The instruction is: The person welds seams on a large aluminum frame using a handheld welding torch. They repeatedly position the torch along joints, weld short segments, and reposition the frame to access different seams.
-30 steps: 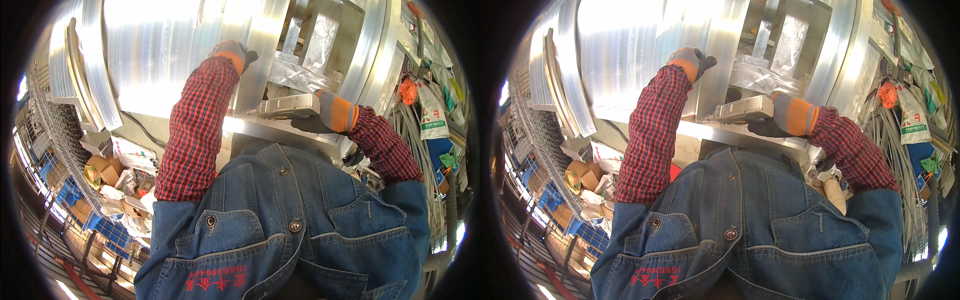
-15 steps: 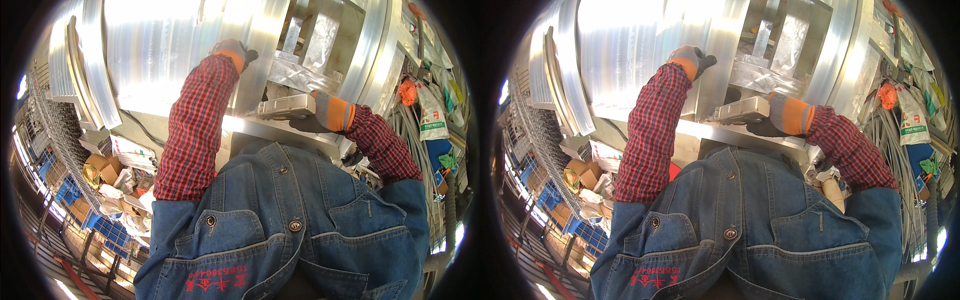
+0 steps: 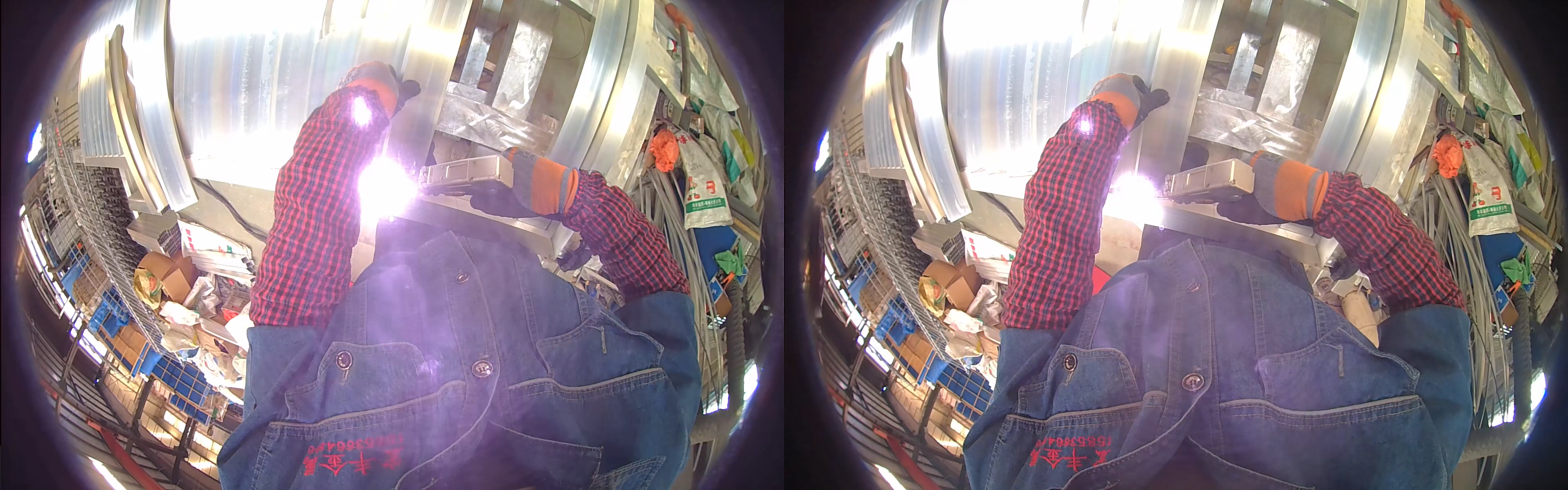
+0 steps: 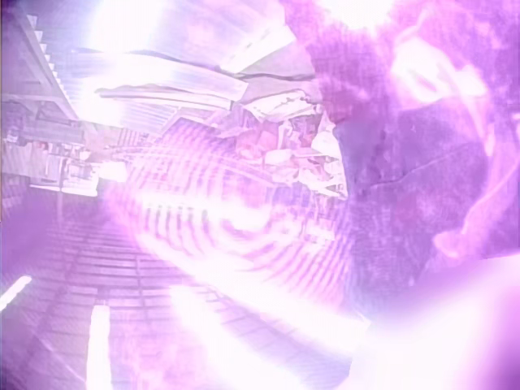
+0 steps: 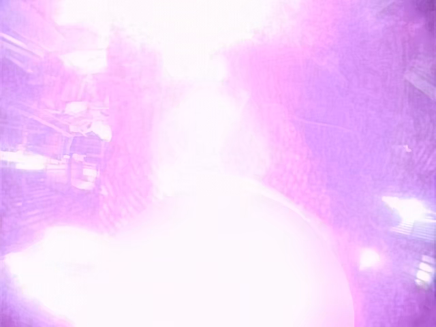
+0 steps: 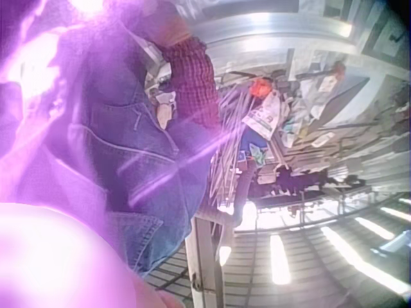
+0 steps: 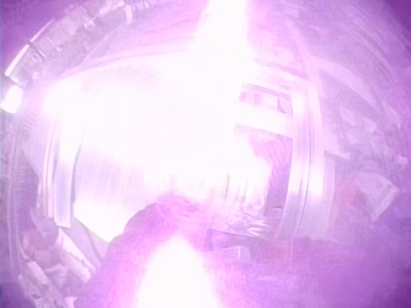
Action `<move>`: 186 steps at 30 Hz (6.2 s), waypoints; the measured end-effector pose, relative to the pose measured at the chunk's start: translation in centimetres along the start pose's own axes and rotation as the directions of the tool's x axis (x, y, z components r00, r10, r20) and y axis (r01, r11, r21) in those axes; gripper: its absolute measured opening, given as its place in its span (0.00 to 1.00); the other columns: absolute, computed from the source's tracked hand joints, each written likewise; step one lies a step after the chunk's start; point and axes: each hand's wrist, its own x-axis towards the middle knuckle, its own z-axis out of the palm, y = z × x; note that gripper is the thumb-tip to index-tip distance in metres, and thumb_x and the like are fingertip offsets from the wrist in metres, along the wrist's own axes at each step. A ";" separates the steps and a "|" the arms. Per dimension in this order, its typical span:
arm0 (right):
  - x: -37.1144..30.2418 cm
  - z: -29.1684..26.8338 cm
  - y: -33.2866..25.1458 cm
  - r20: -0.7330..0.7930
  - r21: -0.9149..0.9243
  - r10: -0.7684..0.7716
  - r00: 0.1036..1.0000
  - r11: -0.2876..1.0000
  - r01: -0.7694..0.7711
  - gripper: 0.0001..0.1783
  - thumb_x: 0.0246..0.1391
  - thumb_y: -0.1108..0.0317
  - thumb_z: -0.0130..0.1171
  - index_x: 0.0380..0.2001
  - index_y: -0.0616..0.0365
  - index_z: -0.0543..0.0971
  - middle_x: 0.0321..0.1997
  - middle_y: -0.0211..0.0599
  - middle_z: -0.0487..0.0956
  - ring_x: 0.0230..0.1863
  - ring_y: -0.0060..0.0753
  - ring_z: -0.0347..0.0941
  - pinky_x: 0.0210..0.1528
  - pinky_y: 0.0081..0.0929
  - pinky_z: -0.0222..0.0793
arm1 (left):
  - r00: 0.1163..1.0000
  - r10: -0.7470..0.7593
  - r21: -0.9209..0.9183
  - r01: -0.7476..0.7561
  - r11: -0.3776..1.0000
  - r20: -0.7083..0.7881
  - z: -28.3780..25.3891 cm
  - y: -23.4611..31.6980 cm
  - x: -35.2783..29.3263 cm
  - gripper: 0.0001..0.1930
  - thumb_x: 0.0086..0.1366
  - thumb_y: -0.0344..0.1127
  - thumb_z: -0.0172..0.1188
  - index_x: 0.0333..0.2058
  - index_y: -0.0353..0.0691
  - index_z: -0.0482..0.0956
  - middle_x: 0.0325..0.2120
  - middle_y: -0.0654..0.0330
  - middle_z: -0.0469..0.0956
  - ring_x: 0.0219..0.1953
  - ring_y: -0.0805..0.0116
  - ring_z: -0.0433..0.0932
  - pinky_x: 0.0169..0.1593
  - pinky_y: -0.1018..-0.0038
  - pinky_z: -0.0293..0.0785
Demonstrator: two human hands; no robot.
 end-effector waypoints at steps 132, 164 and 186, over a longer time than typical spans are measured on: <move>-20.4 9.2 -6.7 -0.792 0.045 0.109 0.601 0.992 -0.120 0.19 0.63 0.62 0.72 0.54 0.54 0.82 0.43 0.46 0.85 0.41 0.56 0.86 0.40 0.46 0.83 | 0.843 -0.030 -0.713 -0.434 0.550 -0.536 15.7 4.6 -6.0 0.31 0.75 0.54 0.63 0.64 0.32 0.79 0.57 0.38 0.84 0.59 0.40 0.83 0.62 0.54 0.77; -21.0 8.5 -6.8 -0.754 0.190 0.260 0.603 0.965 -0.178 0.24 0.62 0.58 0.75 0.57 0.54 0.81 0.41 0.45 0.88 0.39 0.51 0.88 0.39 0.42 0.83 | 0.964 0.158 -0.528 -0.249 0.812 -0.212 9.5 3.5 -1.9 0.33 0.68 0.52 0.73 0.63 0.33 0.80 0.48 0.46 0.87 0.46 0.54 0.86 0.49 0.58 0.84; -24.1 -6.1 -9.7 -0.570 -0.232 -0.090 0.817 0.971 -0.055 0.19 0.62 0.70 0.73 0.55 0.62 0.86 0.50 0.44 0.89 0.47 0.41 0.88 0.51 0.36 0.85 | 0.987 0.126 -0.152 -0.140 0.978 -0.098 5.4 4.0 -2.5 0.37 0.61 0.63 0.74 0.59 0.39 0.86 0.52 0.50 0.88 0.54 0.51 0.86 0.61 0.57 0.81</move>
